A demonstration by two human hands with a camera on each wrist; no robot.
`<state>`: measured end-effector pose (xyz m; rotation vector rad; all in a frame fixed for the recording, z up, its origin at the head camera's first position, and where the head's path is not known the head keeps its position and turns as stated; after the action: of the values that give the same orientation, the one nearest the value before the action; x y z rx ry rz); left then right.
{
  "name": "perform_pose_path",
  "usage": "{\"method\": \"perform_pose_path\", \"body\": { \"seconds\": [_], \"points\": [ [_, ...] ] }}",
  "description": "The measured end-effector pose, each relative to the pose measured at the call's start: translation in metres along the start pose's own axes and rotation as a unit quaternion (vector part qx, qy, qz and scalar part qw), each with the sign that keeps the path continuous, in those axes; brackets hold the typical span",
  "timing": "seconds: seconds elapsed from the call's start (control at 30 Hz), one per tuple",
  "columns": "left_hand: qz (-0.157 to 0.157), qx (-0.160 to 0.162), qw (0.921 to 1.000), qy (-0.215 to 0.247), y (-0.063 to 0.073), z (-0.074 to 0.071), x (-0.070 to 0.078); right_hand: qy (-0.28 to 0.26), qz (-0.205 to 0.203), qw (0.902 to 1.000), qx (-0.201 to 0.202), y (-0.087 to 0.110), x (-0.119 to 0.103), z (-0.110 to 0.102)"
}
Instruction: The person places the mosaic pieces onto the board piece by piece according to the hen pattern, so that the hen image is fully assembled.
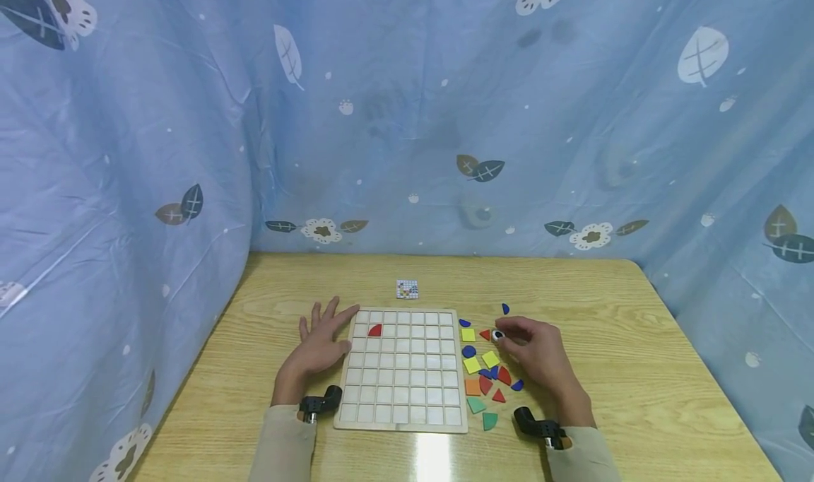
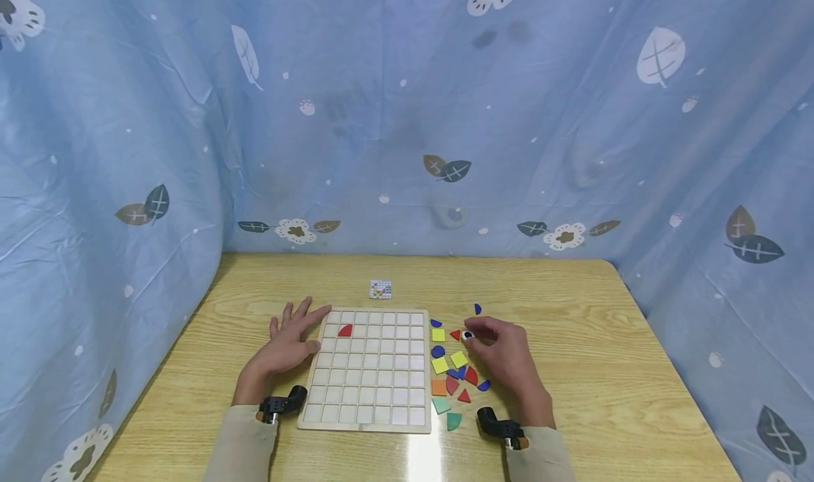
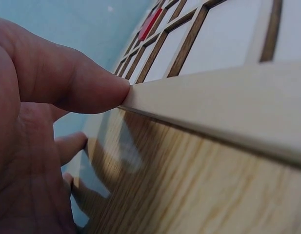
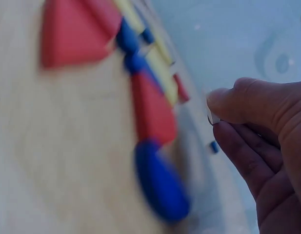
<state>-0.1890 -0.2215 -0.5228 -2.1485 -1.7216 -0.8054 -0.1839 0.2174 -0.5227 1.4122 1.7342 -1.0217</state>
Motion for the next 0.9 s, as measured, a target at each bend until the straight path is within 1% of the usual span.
{"method": "perform_pose_path", "body": {
  "seconds": [0.2, 0.43, 0.53, 0.7, 0.9],
  "points": [
    [0.002, 0.000, 1.0000, 0.002, 0.000, 0.000, 0.000, -0.023, -0.049, 0.9984, -0.014, -0.004, -0.025, 0.005],
    [0.000, -0.002, 1.0000, 0.001, 0.000, 0.000, 0.001, -0.031, -0.113, 0.9920, -0.046, -0.017, -0.055, 0.023],
    [0.001, -0.001, 1.0000, 0.003, 0.000, -0.001, 0.000, -0.041, -0.114, 0.9906, -0.064, -0.023, -0.069, 0.033],
    [0.002, 0.001, 1.0000, 0.006, -0.001, 0.000, -0.002, -0.058, -0.107, 0.9877, -0.098, -0.030, -0.084, 0.052],
    [0.004, 0.000, 1.0000, 0.007, -0.002, 0.001, -0.005, -0.072, -0.127, 0.9814, -0.125, -0.037, -0.098, 0.077]
  ]
}}
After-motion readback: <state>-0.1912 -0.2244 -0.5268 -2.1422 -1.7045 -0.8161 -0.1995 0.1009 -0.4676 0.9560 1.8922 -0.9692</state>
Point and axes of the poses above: each hand's wrist, its own y-axis away from the middle knuckle, its own z-axis out of the palm, x = y × z, the point moved 1 cm from there along -y, towards the middle knuckle, and after that the axes turned 13 degrees about -y, right-handed, at the moved point
